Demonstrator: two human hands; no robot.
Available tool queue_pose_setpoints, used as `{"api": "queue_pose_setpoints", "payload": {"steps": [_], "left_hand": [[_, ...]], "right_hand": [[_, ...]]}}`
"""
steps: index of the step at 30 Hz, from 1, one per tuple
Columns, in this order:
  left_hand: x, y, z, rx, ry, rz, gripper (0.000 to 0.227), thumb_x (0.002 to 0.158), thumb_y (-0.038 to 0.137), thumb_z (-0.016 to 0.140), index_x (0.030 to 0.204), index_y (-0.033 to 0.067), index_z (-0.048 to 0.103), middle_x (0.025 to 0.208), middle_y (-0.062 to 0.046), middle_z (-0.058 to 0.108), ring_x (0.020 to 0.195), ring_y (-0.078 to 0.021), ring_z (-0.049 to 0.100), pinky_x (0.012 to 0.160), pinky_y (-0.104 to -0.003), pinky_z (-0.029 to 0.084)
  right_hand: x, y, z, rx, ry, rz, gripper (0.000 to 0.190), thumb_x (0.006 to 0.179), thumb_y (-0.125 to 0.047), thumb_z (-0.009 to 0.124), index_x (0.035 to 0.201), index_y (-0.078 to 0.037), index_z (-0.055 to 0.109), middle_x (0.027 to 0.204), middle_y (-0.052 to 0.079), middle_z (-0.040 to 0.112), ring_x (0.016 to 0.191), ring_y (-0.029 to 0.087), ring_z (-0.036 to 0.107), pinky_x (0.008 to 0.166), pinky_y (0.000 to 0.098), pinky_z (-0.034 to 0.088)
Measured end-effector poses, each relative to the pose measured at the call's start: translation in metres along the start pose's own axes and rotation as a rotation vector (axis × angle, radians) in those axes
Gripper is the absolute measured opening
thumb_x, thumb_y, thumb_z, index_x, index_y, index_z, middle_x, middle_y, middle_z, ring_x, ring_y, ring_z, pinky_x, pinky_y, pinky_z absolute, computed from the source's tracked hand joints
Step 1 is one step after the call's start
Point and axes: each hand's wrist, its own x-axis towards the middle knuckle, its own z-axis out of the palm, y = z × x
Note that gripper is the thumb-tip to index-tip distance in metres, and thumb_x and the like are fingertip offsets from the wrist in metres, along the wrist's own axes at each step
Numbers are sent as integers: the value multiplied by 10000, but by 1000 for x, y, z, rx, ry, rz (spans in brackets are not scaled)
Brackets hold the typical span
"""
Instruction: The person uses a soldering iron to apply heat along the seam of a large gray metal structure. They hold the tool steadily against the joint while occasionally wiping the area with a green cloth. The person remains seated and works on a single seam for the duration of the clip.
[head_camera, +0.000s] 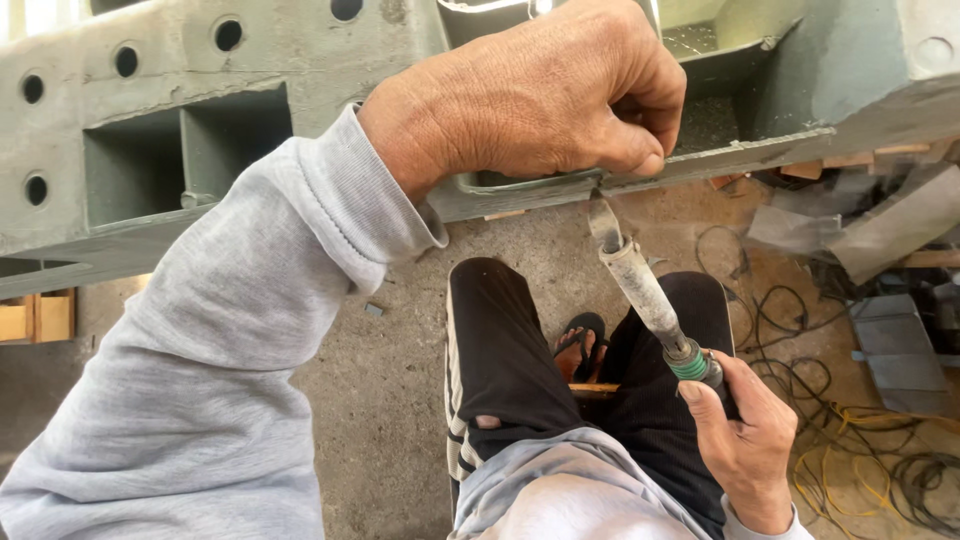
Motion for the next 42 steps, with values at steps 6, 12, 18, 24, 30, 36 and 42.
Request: {"api": "queue_pose_setpoints", "payload": {"steps": [6,12,18,24,30,36,42], "left_hand": [[2,-9,4,-75,-13,9,130,825,198,811,881,84,785,737,-14,749,647,-105,706,593,-277,576],[6,-10,3,-106,-28,-49,117,819,206,822,882,111,796,746,4,758,646,-94,711,590,-270,575],[7,-8,2,-98,-25,-85,102,809,187,818,862,104,795,732,-2,757,629,-93,708,581,-269,578],[6,-10,2,-91,-32,-64,82,809,170,812,850,102,791,727,-4,755,613,-92,706,568,-264,576],[7,-6,1,-70,-19,-21,106,805,190,792,840,91,799,727,-12,764,638,-99,714,617,-284,592],[5,-7,3,-36,-20,-64,150,765,222,767,839,98,807,719,-11,762,624,-99,700,632,-281,591],[7,-13,3,-66,-38,-2,148,774,218,763,844,94,803,711,7,756,623,-81,685,600,-273,572]], "right_hand": [[-3,8,3,7,10,1,311,923,-174,749,1163,16,694,867,57,711,729,108,647,672,241,492],[-2,11,2,0,4,30,319,919,-183,749,1164,14,701,832,52,710,702,106,650,642,243,489],[1,11,4,17,6,26,330,922,-205,747,1165,13,704,831,45,716,694,101,652,622,236,484],[0,9,9,47,-10,54,322,928,-202,739,1161,18,709,853,52,727,707,101,655,624,234,491],[-7,7,19,209,-76,121,329,963,-179,675,1227,17,660,842,24,725,725,83,653,660,224,526],[-18,26,34,173,-107,130,326,955,-172,641,1228,8,629,806,24,723,695,81,649,661,234,534],[-20,48,50,308,-165,134,368,970,-203,600,1267,16,591,796,26,705,647,84,604,602,233,511]]}}
